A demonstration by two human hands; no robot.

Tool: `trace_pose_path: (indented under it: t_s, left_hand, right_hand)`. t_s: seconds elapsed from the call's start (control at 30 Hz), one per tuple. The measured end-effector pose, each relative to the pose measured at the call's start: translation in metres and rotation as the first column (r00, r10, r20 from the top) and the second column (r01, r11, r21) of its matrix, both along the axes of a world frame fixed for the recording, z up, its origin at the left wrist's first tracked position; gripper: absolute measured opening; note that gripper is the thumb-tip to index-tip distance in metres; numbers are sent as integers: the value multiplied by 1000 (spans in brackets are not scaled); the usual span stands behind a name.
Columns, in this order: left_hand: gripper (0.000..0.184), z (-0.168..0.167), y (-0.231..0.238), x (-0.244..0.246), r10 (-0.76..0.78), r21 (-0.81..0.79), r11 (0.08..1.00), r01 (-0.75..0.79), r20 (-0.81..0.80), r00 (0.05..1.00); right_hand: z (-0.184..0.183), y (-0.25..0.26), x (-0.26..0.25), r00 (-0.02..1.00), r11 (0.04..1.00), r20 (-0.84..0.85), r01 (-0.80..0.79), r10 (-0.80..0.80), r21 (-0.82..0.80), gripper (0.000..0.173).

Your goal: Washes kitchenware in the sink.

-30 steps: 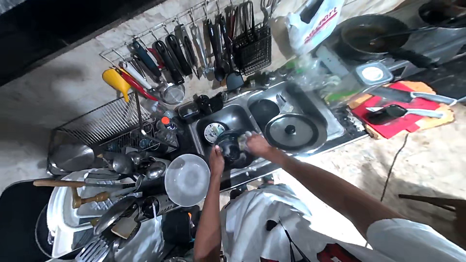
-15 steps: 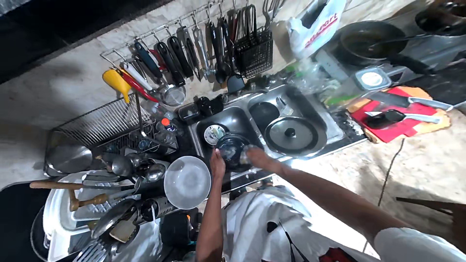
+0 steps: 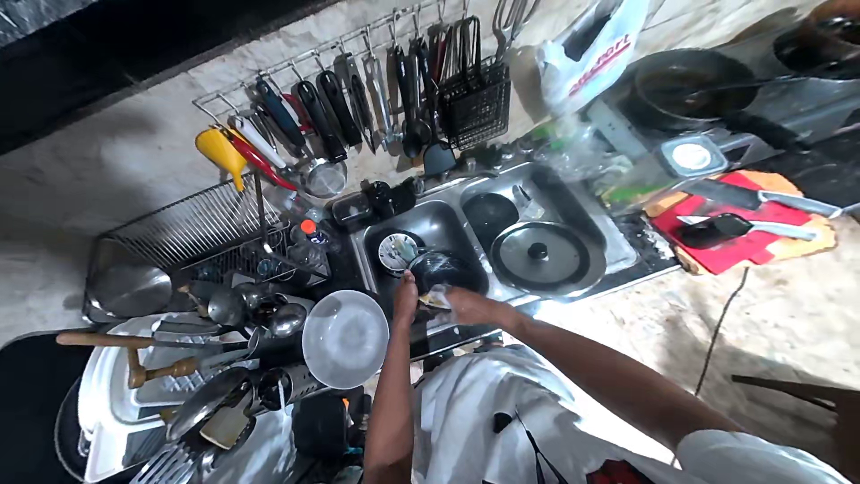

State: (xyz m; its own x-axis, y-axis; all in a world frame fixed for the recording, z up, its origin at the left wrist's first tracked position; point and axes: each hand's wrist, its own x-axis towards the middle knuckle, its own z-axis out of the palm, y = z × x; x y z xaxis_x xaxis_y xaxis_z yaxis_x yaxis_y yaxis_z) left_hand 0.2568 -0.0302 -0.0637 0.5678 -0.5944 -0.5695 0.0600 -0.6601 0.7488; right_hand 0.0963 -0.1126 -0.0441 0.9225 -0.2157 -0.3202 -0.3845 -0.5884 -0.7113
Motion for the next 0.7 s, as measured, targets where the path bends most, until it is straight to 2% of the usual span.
trace_pose_path:
  t_s: [0.07, 0.13, 0.2, 0.27, 0.33, 0.4, 0.47, 0.5, 0.57, 0.63, 0.7]
  left_hand:
    - [77, -1, -5, -5, 97, -31, 994, -107, -239, 966]
    - [85, -5, -11, -11, 140, -83, 979, -184, -379, 915]
    - [87, -21, -14, -16, 118, -131, 975, -179, -376, 919]
    - [83, -46, -11, -15, 49, -209, 966, -153, -431, 901]
    - [76, -65, -9, -15, 30, -283, 937, -205, -520, 854]
    - [63, -70, -1, -14, -11, -378, 893, -243, -558, 830]
    - [58, -62, 7, -15, -50, -476, 831, -288, -579, 813]
    - [64, -54, 8, -15, -76, -521, 792, -317, -600, 797]
    - [88, -35, 7, -19, -132, -586, 733, -345, -620, 774]
    - [94, -14, 4, -25, -167, -630, 717, -299, -571, 803]
    - [93, 1, 1, -33, -175, -643, 733, -223, -495, 851]
  right_hand:
    - [5, -7, -4, 998, 996, -1, 68, -68, -56, 52]
    - [14, -21, -8, 968, 968, 65, 239, -244, 75, 52]
    - [24, -35, -13, 875, 840, 82, 426, -476, 336, 58]
    - [19, -50, -18, 757, 669, 62, 532, -650, 519, 62]
    - [11, -63, -24, 674, 540, -3, 595, -739, 595, 72]
    - [10, -73, -28, 574, 426, -35, 645, -818, 635, 71]
    - [1, -81, -30, 449, 312, -50, 692, -892, 651, 66]
    - [-3, -84, -31, 402, 285, -38, 708, -915, 646, 64]
    - [-12, -89, -33, 368, 307, 15, 751, -930, 584, 62]
    - [-14, -91, -29, 428, 404, 49, 799, -902, 445, 59]
    - [-6, -81, -22, 528, 539, 122, 793, -840, 284, 56]
